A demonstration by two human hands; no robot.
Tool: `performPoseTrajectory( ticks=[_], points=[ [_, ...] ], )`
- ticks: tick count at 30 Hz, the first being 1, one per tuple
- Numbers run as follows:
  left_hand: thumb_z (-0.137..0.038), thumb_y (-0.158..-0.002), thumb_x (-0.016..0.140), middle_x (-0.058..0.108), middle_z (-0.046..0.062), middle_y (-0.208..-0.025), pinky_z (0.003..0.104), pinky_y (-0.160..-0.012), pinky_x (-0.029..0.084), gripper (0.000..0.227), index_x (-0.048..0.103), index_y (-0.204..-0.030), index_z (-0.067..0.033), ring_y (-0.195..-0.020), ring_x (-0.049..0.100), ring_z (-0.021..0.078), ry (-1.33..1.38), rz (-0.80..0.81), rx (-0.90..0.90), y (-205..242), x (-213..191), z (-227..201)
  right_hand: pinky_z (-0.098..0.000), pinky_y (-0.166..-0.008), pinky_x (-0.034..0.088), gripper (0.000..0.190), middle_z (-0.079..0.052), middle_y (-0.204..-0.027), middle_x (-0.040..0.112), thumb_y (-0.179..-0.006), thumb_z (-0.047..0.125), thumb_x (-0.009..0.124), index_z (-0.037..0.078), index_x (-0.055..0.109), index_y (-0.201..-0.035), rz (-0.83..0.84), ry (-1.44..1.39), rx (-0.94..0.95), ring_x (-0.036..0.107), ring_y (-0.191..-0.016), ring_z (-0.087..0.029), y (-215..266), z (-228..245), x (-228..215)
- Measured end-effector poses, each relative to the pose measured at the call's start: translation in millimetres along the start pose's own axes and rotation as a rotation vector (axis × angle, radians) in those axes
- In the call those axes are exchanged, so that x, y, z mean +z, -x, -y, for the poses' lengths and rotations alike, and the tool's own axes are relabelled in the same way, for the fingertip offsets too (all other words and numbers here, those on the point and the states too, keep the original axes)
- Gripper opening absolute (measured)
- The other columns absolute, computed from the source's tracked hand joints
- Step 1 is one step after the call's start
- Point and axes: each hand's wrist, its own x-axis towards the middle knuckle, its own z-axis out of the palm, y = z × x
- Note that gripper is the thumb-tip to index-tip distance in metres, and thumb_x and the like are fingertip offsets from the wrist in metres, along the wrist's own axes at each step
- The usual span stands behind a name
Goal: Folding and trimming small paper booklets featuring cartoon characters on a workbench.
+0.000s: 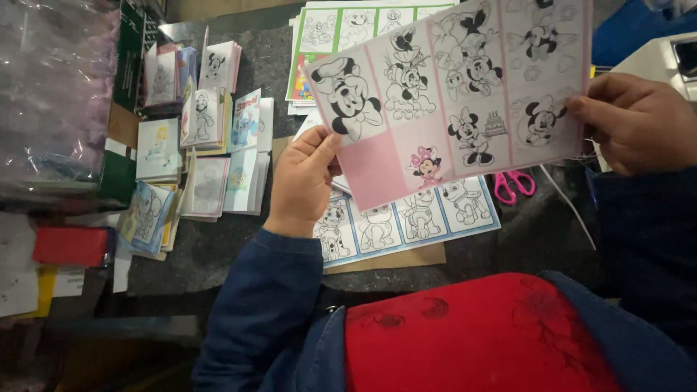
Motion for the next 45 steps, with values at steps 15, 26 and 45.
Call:
performPoseTrajectory(
  ticks=[15,26,45],
  points=[
    [-0.013,-0.109,0.059,0.072,0.010,-0.107,0.032,-0.091,0.053,0.012,0.062,-0.104,-0.0025,-0.099,0.068,0.0172,0.376,0.298,-0.076,4,1,18,-0.0366,-0.089,0.055,0.019,-0.012,-0.109,0.071,-0.105,0.014,0.060,-0.002,0.064,-0.114,0.458,-0.697,0.204,0.068,-0.099,-0.021,-11,26,134],
    [-0.003,-0.107,0.070,0.067,0.004,-0.096,0.023,-0.076,0.045,0.008,0.065,-0.102,-0.0003,-0.082,0.057,0.0082,0.276,0.253,0.034,-4,-13,41,-0.0340,-0.078,0.059,0.025,-0.006,-0.102,0.076,-0.090,0.016,0.070,0.005,0.073,-0.112,0.672,-0.041,-0.341,0.072,-0.091,-0.019,-14,50,185],
    [0.001,-0.098,0.065,0.065,0.001,-0.104,0.021,-0.081,0.055,0.035,0.053,-0.130,-0.0051,-0.093,0.066,0.0069,-0.312,-0.021,0.420,21,33,8,-0.0350,-0.092,0.062,0.041,-0.014,-0.118,0.075,-0.089,0.000,0.074,-0.001,0.061,-0.128,0.140,-0.254,-0.383,0.074,-0.107,-0.021,9,67,152]
  ],
)
